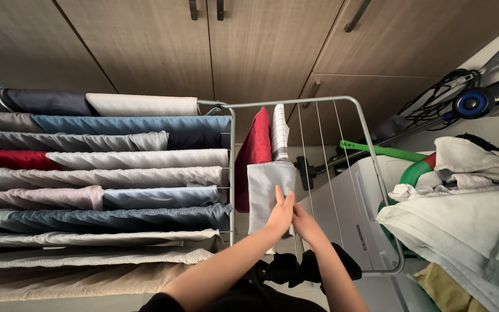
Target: The person folds and hangs various clothing items on a metal drying rack. They handle dark pants, a checkered shirt, a gray shirt, an orange top, and a blue top, arranging each on the rack bars without overlapping.
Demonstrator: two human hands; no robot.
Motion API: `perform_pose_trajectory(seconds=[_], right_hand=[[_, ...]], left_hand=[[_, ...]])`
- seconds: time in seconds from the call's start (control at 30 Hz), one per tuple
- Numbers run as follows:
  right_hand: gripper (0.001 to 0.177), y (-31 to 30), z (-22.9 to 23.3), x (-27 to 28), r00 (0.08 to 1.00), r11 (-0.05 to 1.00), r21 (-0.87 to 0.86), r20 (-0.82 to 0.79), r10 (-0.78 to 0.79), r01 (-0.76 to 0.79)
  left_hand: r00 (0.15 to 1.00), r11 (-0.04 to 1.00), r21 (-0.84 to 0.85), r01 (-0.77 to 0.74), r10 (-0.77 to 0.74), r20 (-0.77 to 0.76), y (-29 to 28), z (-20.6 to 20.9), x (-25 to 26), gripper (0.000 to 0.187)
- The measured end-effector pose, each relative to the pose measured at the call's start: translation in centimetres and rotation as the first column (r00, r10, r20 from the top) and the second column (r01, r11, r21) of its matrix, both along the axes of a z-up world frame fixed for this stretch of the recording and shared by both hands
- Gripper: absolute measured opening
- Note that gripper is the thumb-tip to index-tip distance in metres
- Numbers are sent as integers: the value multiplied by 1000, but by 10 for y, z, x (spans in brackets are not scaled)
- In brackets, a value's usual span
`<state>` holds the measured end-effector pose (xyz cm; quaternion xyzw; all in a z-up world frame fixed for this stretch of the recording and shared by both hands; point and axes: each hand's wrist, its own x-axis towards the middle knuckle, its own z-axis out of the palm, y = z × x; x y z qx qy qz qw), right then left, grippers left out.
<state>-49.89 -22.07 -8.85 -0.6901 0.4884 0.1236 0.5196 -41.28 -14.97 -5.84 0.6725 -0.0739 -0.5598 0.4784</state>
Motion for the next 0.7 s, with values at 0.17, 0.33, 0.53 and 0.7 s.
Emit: perform_pose_trajectory(seconds=[0.17, 0.33, 0.53, 0.7], right_hand=[[75, 17, 57, -2, 915, 879, 370, 149, -375, 300], [68, 3, 36, -22, 822, 804, 446, 221, -525, 393], [71, -4, -14, -40, 859, 888, 342, 302, -414, 308], [65, 5, -16, -27, 892, 930, 260, 302, -335, 261]], left_hand=[[951, 991, 59, -117, 129, -281, -21, -2, 10, 83], [730, 880, 299, -368, 473, -494, -58, -75, 6, 91], [582, 832, 360, -423, 554, -596, -49, -102, -16, 86], [601, 900, 250, -356, 426, -676, -43, -138, -39, 91]])
